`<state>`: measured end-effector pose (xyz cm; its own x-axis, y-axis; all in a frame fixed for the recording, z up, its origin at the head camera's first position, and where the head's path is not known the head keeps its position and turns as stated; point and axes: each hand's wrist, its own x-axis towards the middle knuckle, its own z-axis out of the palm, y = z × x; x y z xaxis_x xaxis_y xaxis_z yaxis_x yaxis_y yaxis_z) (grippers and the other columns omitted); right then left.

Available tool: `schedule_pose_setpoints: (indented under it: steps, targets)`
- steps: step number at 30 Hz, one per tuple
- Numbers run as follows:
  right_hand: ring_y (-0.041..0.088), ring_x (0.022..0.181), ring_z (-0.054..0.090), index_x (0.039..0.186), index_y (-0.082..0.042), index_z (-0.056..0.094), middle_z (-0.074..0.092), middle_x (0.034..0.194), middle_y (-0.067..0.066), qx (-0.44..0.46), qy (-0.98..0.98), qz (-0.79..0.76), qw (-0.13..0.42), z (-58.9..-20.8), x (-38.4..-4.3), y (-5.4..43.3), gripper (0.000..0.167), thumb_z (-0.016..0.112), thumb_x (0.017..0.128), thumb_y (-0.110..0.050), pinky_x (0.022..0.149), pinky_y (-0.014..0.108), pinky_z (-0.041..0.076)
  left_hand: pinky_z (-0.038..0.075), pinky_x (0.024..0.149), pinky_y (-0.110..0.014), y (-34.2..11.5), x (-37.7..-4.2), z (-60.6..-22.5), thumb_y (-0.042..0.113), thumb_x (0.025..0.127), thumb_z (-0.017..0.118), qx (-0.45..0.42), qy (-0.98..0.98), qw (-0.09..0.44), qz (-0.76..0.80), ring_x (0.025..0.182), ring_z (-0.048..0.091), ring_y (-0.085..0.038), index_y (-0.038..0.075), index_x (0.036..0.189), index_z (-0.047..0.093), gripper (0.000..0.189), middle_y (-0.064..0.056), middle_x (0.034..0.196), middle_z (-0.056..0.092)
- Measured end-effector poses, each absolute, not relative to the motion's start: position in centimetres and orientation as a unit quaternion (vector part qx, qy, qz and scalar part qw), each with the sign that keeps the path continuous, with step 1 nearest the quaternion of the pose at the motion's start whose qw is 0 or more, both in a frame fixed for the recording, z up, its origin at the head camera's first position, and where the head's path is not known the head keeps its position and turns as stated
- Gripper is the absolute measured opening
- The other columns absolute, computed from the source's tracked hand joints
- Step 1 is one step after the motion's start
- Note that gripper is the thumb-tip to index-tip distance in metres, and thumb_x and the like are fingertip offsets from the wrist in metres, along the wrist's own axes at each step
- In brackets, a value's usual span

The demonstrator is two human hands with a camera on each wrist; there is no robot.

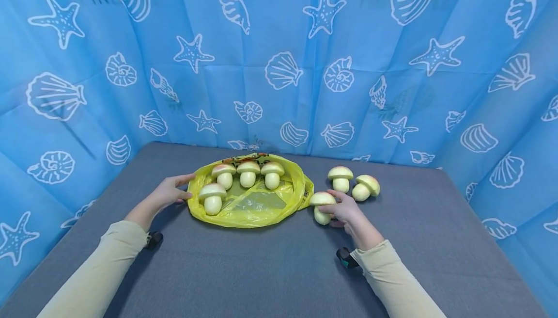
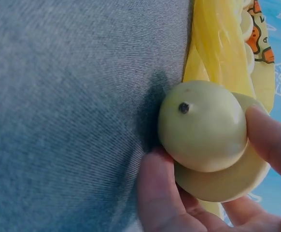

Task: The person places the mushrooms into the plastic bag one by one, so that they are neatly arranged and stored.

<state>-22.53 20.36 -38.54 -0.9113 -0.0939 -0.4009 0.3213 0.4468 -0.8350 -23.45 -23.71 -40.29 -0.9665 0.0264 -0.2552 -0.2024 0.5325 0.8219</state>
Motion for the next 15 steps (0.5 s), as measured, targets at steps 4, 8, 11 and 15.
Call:
schedule_pose_setpoints:
  steps: [4,8,11,15]
  targets:
    - [0.04,0.113,0.05,0.154,0.0,0.018,0.022,0.151,0.033,0.076,0.824,-0.525,0.199,-38.4,-22.51,20.35,0.077,0.064,0.094,-0.015,0.081,0.044,0.054,0.043,0.099,-0.053,-23.79,-23.41,-40.31,-0.004,0.095,0.055,-0.048,0.866,0.12,0.482,0.141,0.025,-0.041,0.001,0.152,0.028,0.063,-0.024,0.155,0.026]
    - [0.034,0.105,0.053,0.154,0.001,0.017,0.03,0.143,0.032,0.089,0.812,-0.541,0.201,-38.22,-22.36,20.38,0.077,0.063,0.094,-0.014,0.077,0.042,0.056,0.042,0.1,-0.053,-23.86,-23.42,-40.35,-0.004,0.095,0.055,-0.048,0.867,0.119,0.482,0.141,0.025,-0.041,0.001,0.152,0.028,0.063,-0.023,0.155,0.026]
    - [0.027,0.094,0.056,0.153,0.002,0.016,0.04,0.132,0.028,0.092,0.8,-0.558,0.202,-37.99,-22.1,20.43,0.077,0.063,0.094,-0.013,0.072,0.04,0.056,0.042,0.1,-0.053,-23.8,-23.46,-40.38,-0.004,0.095,0.055,-0.053,0.866,0.118,0.482,0.141,0.025,-0.041,0.001,0.152,0.029,0.063,-0.024,0.155,0.026]
    - [0.02,0.08,0.058,0.152,0.004,0.016,0.049,0.118,0.021,0.088,0.787,-0.577,0.202,-37.6,-21.76,20.48,0.077,0.063,0.093,-0.012,0.069,0.039,0.056,0.043,0.1,-0.053,-23.72,-23.5,-40.42,-0.004,0.095,0.055,-0.055,0.868,0.117,0.48,0.14,0.026,-0.041,0.001,0.152,0.029,0.062,-0.024,0.155,0.027]
